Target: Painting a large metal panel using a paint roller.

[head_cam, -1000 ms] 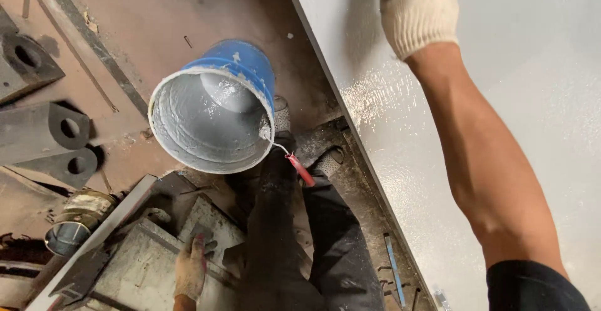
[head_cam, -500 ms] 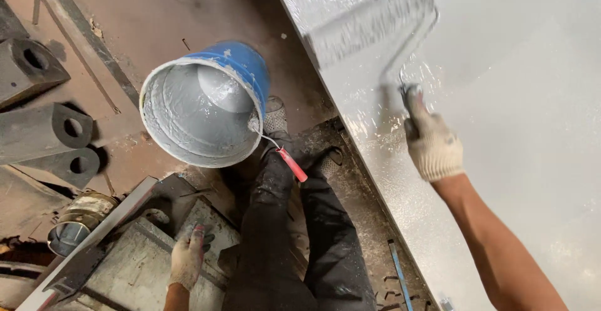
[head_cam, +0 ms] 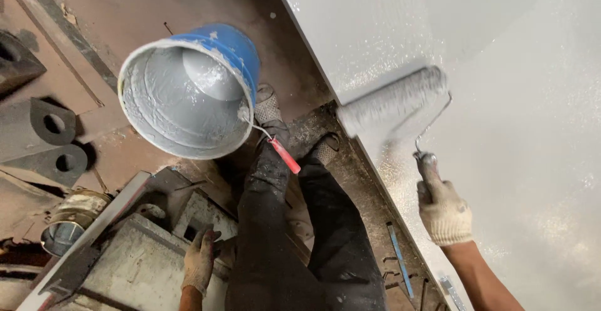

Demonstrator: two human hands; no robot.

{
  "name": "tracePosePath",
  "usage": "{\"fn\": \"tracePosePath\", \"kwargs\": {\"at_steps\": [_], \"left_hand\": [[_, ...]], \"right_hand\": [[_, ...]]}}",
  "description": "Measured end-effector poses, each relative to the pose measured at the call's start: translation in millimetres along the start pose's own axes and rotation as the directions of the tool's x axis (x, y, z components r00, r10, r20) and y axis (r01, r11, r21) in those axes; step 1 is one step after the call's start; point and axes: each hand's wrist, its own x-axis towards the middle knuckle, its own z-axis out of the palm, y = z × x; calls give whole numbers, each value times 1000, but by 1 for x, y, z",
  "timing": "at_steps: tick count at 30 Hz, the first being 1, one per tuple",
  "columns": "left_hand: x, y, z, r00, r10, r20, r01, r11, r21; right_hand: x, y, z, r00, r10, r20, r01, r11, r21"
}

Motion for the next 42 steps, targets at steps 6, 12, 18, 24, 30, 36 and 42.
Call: {"fn": "tracePosePath", "kwargs": {"at_steps": [6, 12, 18, 24, 30, 36, 42], "left_hand": [[3, 71, -13, 987, -155, 47, 155, 988, 1], [51, 74, -56, 991, 128, 35, -128, 992, 10], [53, 113, -85, 996, 59, -67, -52, 994, 94], [52, 43, -118, 992, 94, -89, -97, 995, -29], [11, 38, -81, 983, 108, -149, -87, 986, 141], [4, 59, -56, 974, -205, -96, 208, 978, 26], [35, 63, -84, 968, -108, -226, 136, 984, 114]], "right_hand": [[48, -168, -139, 920, -231, -317, 275, 956, 100], [135, -259, -231, 781, -341, -522, 402, 916, 3], [108, -203, -190, 661, -462, -591, 624, 776, 92], [12, -123, -123, 937, 154, 312, -342, 572, 745], [-51, -13, 18, 942, 99, 322, -296, 698, 652], [-105, -21, 72, 983, -8, -186, 113, 817, 565], [-28, -85, -55, 908, 224, 355, -377, 806, 456]]}}
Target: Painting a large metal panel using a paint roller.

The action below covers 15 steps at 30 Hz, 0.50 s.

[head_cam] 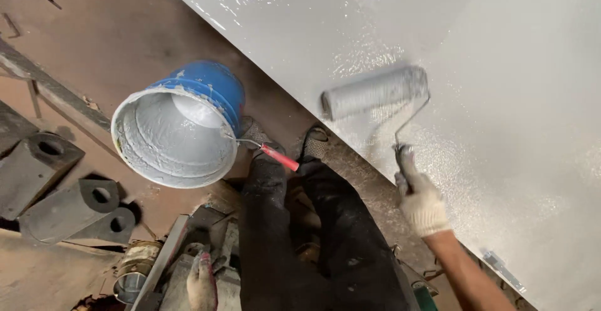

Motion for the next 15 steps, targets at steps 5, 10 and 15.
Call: {"fn": "tracePosePath", "kwargs": {"at_steps": [5, 10, 15], "left_hand": [[66, 13, 10, 923, 384, 26, -375, 913, -164], [19, 140, -3, 990, -126, 57, 130, 989, -75], [47, 192, -50, 953, 221, 207, -225, 974, -8]], "right_hand": [[7, -90, -46, 849, -464, -254, 415, 882, -224], [-22, -207, -69, 896, -415, -160, 391, 906, -161], [-29, -312, -73, 894, -349, -281, 346, 936, -62]]}}
